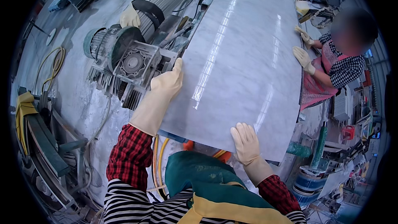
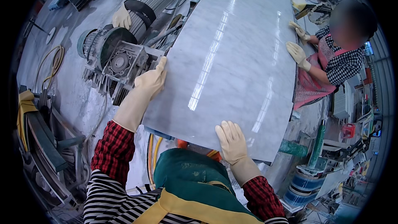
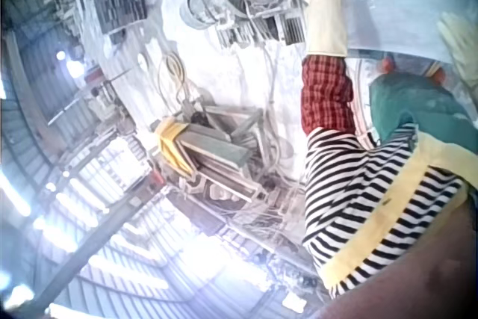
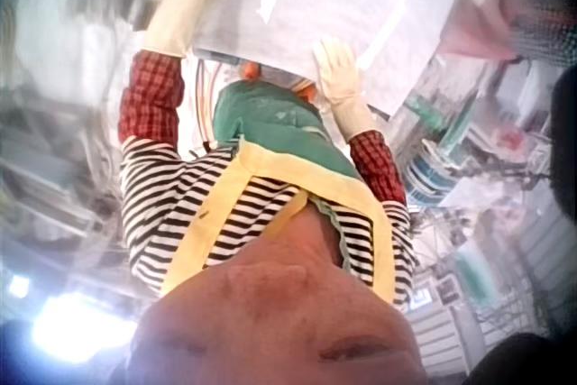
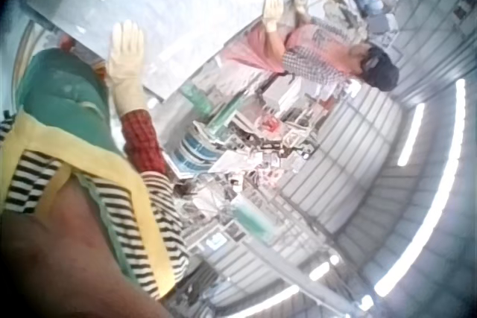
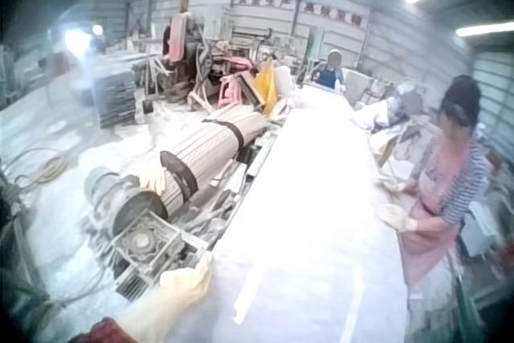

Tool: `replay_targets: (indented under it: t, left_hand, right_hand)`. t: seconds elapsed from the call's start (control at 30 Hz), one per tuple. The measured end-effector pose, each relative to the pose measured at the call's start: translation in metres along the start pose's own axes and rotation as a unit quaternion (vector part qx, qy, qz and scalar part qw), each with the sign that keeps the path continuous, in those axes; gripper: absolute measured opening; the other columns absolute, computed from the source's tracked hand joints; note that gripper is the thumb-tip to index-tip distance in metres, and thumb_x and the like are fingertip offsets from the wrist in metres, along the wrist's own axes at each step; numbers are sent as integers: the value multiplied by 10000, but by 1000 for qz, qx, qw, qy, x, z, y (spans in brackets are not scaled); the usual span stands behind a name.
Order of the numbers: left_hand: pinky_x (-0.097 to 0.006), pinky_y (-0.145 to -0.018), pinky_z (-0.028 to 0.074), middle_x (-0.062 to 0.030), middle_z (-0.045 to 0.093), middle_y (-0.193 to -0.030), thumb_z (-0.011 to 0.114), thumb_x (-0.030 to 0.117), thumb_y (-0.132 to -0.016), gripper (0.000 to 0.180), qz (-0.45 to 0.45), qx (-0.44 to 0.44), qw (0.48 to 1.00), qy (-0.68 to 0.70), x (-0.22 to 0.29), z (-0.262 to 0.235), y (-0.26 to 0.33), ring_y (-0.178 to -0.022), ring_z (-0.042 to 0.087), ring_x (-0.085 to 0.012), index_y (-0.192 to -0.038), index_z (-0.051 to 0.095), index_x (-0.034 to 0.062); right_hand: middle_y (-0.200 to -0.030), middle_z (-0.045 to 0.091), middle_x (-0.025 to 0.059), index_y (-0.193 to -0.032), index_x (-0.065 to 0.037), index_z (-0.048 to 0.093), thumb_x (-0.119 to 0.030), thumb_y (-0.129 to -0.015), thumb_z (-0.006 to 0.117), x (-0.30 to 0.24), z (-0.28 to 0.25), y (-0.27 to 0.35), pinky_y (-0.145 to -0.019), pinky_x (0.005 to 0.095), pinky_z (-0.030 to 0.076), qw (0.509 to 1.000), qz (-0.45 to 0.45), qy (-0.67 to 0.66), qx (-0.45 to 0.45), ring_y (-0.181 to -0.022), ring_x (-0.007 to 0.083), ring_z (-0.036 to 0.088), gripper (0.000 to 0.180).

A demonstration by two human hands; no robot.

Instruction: The person handles large, flat, rectangular tiles in a factory setting. They repeatedly pick up tiles from a stack, place them onto a conveyor belt, and guide them through a processing machine. The person wears gloves and an apron while performing this repetitive task.

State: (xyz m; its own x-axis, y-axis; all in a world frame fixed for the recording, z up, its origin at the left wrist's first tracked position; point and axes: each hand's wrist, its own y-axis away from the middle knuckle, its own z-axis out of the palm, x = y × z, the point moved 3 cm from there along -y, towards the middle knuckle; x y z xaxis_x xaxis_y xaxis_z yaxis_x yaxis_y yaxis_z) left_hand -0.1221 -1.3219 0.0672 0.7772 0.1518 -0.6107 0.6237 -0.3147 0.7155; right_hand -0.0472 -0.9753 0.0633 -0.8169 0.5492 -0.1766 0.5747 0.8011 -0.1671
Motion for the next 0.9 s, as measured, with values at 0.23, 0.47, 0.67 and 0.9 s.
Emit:
replay_targets:
  t: [0.23,0.47,0.67,0.9]
  left_hand:
    - [-623,-1207,331,-106,627,-1467,681,165,-947,465,-3,9,999,41,-26,9,-26,-1407,528,-328,-1404,656,83]
    - [-632,-1198,338,-103,613,-1491,624,210,-1000,438,25,34,999,30,-19,25,-31,-1403,534,-344,-1422,643,96]
    - [-630,-1260,188,-12,595,-1503,564,283,-1034,420,-8,-20,998,-52,-22,19,-35,-1425,507,-322,-1445,621,222]
    - [-518,-1278,236,-26,564,-1543,562,291,-1037,479,15,-44,997,-57,-31,2,-18,-1475,462,-224,-1496,567,156]
  right_hand:
    - [-1349,583,220,-1341,-7,591,-96,-805,620,-2,-3,-1,-1081,536,453,1000,-13,-4,7,-1252,417,560,544]
    - [-1346,592,213,-1356,-5,579,-95,-814,617,-1,-1,0,-1096,517,453,1000,-4,-10,2,-1261,408,565,551]
    - [-1359,589,211,-1367,-5,575,-80,-794,617,0,6,10,-1107,514,451,999,-2,-13,33,-1262,410,567,580]
    - [-1348,589,213,-1343,2,583,-58,-778,624,-8,-1,6,-1074,517,474,999,-17,6,42,-1237,405,576,570]
